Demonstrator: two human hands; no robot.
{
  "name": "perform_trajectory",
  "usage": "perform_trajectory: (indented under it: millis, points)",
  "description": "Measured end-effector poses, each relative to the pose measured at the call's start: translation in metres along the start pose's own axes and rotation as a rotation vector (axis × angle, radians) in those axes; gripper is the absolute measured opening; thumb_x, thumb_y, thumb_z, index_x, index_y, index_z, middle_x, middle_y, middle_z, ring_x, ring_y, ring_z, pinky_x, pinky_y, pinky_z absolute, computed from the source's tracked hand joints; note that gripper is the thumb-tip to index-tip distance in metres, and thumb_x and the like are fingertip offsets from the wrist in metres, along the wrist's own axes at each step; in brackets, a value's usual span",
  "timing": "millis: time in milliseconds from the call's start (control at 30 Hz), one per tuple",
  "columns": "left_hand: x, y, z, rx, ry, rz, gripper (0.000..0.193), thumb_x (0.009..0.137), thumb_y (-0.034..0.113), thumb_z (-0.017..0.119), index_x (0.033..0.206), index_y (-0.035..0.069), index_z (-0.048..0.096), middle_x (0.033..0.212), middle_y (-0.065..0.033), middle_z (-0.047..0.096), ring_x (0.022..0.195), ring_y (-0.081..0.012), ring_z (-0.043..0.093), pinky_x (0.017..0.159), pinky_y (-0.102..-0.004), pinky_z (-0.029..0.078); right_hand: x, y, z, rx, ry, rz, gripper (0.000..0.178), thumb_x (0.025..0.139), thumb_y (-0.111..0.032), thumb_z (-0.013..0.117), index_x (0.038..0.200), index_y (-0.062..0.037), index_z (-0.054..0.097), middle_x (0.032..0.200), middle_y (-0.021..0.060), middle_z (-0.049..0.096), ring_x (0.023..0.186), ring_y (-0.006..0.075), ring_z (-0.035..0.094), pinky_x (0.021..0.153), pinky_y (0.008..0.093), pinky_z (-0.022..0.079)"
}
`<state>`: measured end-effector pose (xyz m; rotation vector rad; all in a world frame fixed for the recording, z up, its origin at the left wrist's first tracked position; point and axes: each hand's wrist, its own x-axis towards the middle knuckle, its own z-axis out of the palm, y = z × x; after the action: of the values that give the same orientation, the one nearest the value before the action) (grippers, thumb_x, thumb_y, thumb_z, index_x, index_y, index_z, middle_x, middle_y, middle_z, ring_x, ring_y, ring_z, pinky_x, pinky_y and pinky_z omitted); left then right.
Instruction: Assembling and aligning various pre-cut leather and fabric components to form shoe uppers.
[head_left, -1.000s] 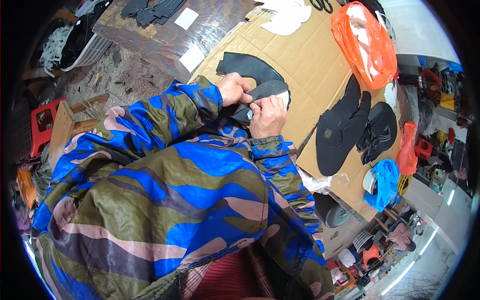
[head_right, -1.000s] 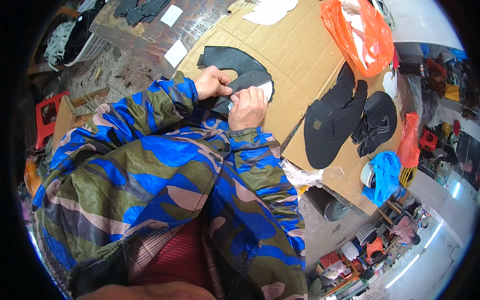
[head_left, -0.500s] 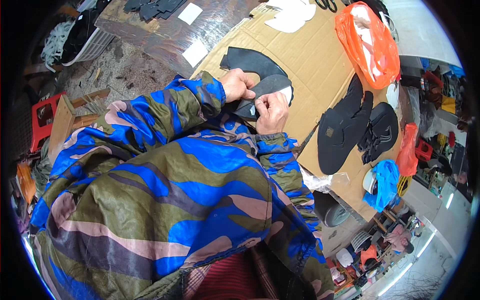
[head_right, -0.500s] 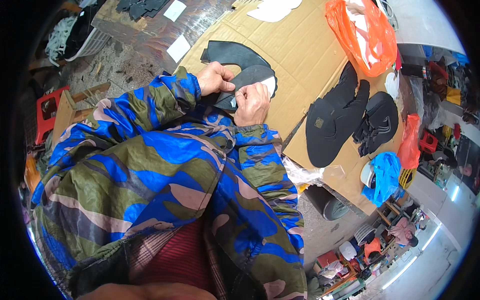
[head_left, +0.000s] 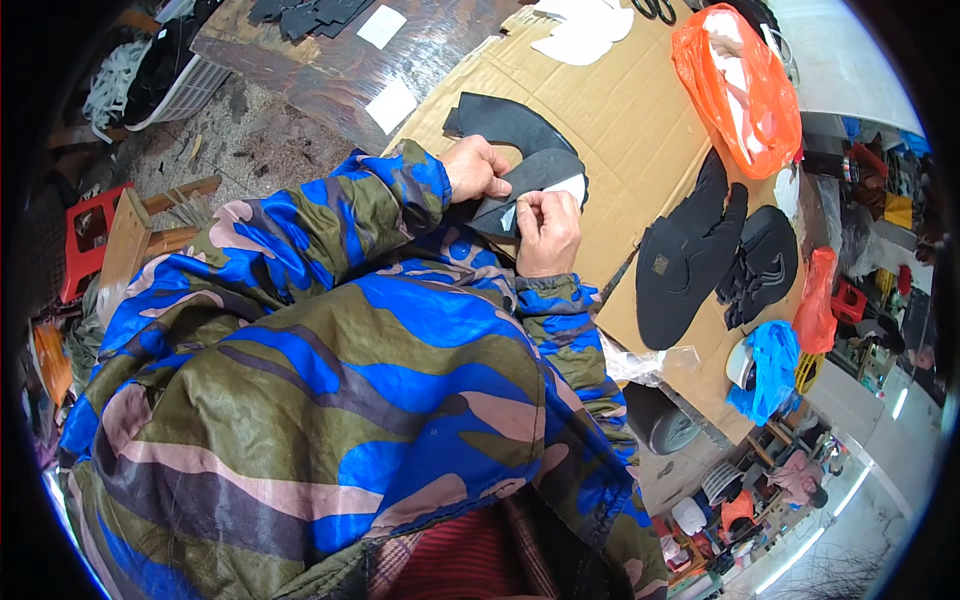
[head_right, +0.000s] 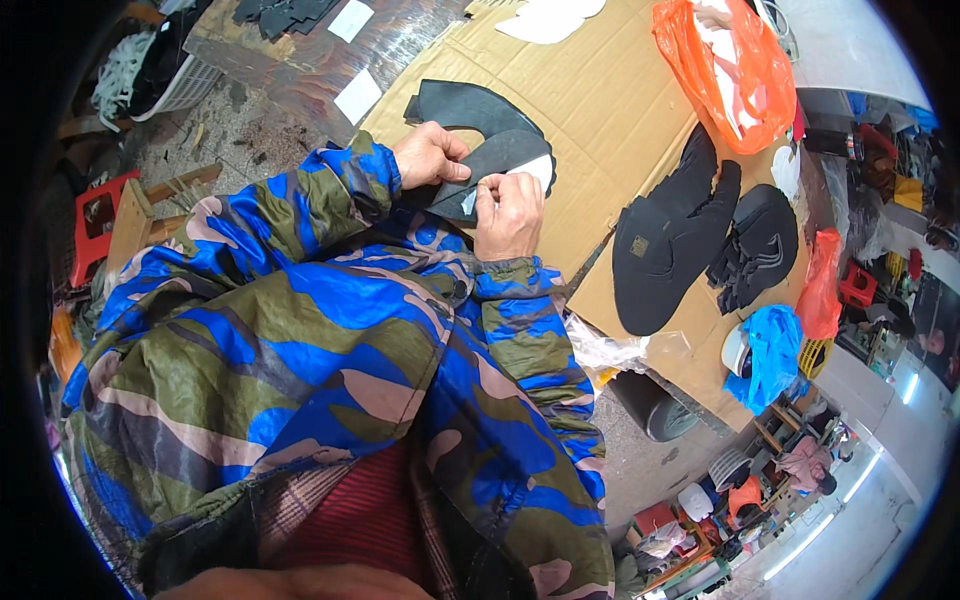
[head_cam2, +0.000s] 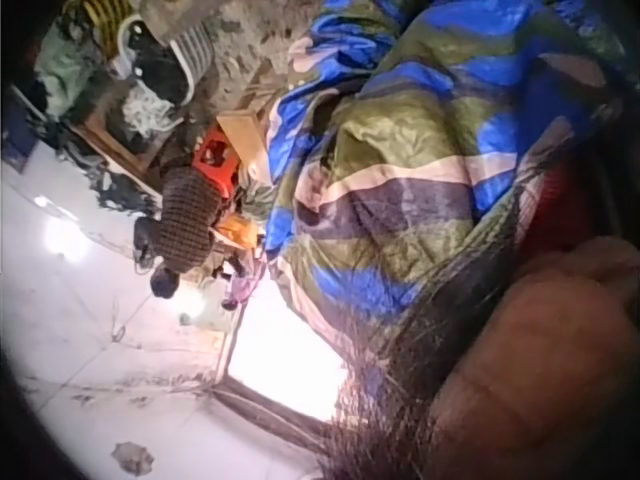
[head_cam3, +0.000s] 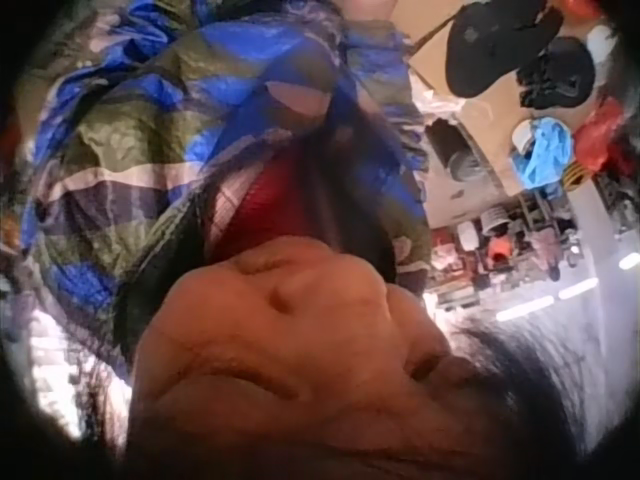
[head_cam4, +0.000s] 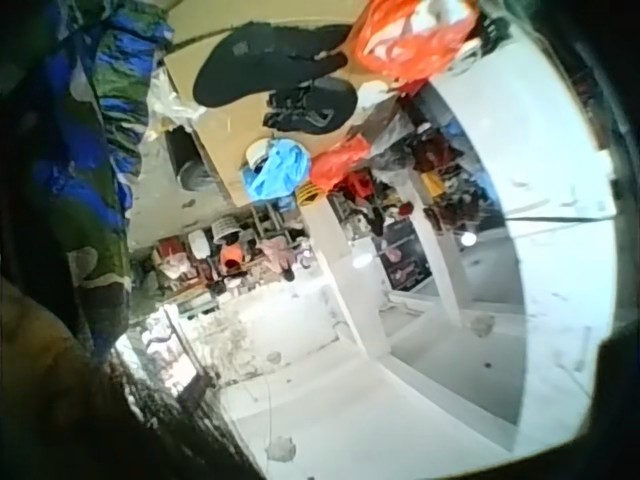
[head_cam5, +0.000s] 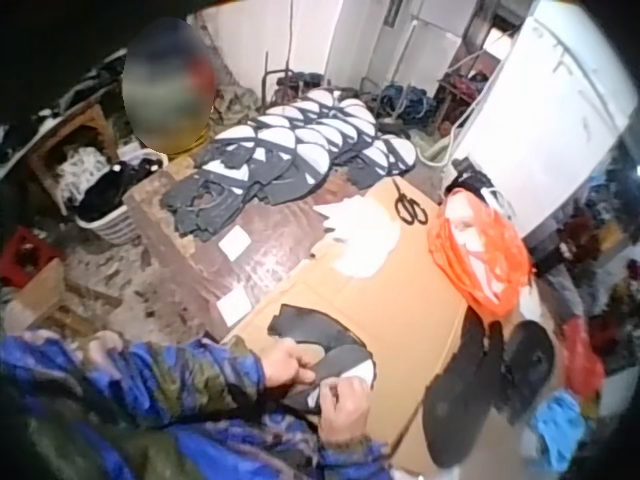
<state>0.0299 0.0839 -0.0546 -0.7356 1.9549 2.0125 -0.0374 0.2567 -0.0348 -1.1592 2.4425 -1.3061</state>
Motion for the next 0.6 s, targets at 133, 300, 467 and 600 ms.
perform_trajectory:
  millis: [133, 300, 467, 600]
  points:
    - [0.0, 0.0, 0.001, 0.009, 0.019, 0.008, 0.007, 0.084, 0.008, 0.072, 0.08, 0.002, 0.07, 0.061, 0.0047, 0.053, 0.053, -0.0047, 0.042, 0.047, -0.0245, 0.033, 0.002, -0.007, 0.001, -0.149, -0.038, -0.053, 0.015, 0.07, -0.008, 0.071, 0.077, -0.005, 0.058, 0.078, 0.0107, 0.053, 0.079, 0.0303, 0.053, 0.074, 0.0424, 0.041]
    - [-0.005, 0.006, 0.003, 0.022, 0.03, 0.008, 0.016, 0.083, 0.007, 0.071, 0.07, 0.002, 0.065, 0.058, 0.0038, 0.051, 0.052, -0.0056, 0.042, 0.047, -0.0262, 0.032, 0.003, -0.006, 0.006, -0.253, 0.016, -0.149, 0.014, 0.072, -0.007, 0.072, 0.073, -0.0034, 0.058, 0.074, 0.0105, 0.053, 0.072, 0.0294, 0.053, 0.067, 0.041, 0.043]
    - [-0.004, 0.009, 0.004, 0.075, 0.033, 0.05, 0.023, 0.083, 0.007, 0.071, 0.063, 0.003, 0.059, 0.055, 0.0032, 0.047, 0.051, -0.0061, 0.04, 0.046, -0.0278, 0.032, 0.004, -0.002, 0.006, -0.279, -0.03, -0.173, 0.011, 0.073, -0.006, 0.069, 0.074, -0.0031, 0.058, 0.077, 0.0126, 0.053, 0.078, 0.0324, 0.054, 0.071, 0.0433, 0.043]
    - [-0.006, 0.011, 0.005, 0.072, 0.051, 0.049, 0.03, 0.083, 0.007, 0.071, 0.059, 0.004, 0.053, 0.052, 0.0032, 0.042, 0.05, -0.0066, 0.039, 0.046, -0.0289, 0.031, 0.007, -0.004, 0.008, -0.295, -0.009, -0.224, 0.011, 0.075, -0.006, 0.066, 0.076, -0.0025, 0.056, 0.077, 0.0141, 0.052, 0.078, 0.0342, 0.053, 0.07, 0.044, 0.043]
